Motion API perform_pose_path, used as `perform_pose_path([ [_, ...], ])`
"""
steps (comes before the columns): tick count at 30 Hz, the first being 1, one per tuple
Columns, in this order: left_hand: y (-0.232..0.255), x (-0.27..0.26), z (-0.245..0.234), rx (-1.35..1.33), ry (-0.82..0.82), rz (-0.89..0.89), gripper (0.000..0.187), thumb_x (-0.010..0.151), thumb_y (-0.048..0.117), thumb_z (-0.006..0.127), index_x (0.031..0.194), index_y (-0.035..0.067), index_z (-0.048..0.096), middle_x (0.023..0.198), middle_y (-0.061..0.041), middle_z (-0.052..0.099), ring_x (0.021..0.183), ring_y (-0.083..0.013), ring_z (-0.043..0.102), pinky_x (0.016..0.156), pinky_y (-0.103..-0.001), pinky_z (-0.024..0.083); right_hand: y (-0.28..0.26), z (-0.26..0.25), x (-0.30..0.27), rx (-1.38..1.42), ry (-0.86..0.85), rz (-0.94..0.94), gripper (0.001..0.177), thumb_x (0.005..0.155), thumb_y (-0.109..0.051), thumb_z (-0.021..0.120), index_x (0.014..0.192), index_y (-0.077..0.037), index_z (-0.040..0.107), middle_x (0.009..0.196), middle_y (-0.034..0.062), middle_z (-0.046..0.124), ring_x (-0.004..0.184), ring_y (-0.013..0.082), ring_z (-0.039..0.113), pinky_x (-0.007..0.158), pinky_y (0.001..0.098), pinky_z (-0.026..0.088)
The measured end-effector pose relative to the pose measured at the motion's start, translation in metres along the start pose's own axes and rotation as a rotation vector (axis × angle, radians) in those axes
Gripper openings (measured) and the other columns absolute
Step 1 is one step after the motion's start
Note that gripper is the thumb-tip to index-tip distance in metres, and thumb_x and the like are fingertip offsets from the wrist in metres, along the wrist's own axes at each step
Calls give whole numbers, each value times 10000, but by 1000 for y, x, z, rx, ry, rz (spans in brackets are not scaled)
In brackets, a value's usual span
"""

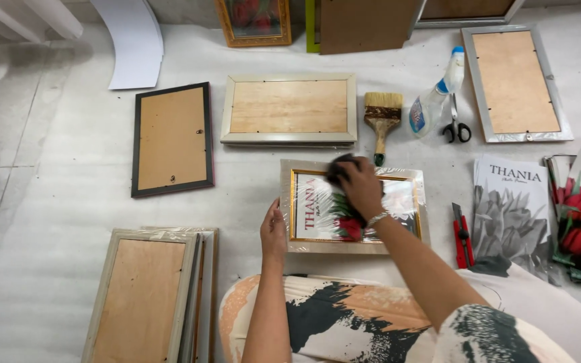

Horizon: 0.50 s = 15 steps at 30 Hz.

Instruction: Cleaning a picture frame with a cloth and applying a substance to the back of a frame with a brush

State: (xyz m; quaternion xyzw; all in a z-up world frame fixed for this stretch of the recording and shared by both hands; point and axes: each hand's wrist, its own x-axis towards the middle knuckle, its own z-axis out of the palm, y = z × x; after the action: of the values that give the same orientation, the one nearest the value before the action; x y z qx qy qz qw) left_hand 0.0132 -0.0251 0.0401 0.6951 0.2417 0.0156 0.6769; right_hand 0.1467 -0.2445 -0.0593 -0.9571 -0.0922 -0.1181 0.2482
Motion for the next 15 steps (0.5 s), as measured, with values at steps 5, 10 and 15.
perform_pose_path([
  [5, -10, 3, 1, -56, -8, 23, 673, 1015, 617, 434, 1507, 165, 520, 1546, -176, 484, 1461, -409, 377, 1185, -542, 318, 97, -53, -33, -197, 15, 215, 318, 942, -294, 724, 1250, -297, 644, 1237, 125, 553, 1050, 441, 650, 810, 511, 609],
  [10, -29, 8, -2, -71, -13, 33, 603, 1049, 526, 460, 1508, 137, 509, 1542, -203, 475, 1449, -436, 387, 1177, -556, 327, 186, -45, -44, -192, -104, 505, 301, 984, -408, 681, 1251, -308, 584, 1248, 104, 521, 1103, 424, 633, 806, 534, 596],
  [15, -38, 10, -2, -85, -1, 53, 515, 1063, 457, 497, 1493, 175, 539, 1537, -146, 501, 1465, -392, 377, 1184, -533, 318, 172, -72, -81, -191, -345, 364, 330, 1002, -345, 598, 1212, -138, 450, 1167, 222, 504, 920, 542, 701, 756, 588, 615],
])
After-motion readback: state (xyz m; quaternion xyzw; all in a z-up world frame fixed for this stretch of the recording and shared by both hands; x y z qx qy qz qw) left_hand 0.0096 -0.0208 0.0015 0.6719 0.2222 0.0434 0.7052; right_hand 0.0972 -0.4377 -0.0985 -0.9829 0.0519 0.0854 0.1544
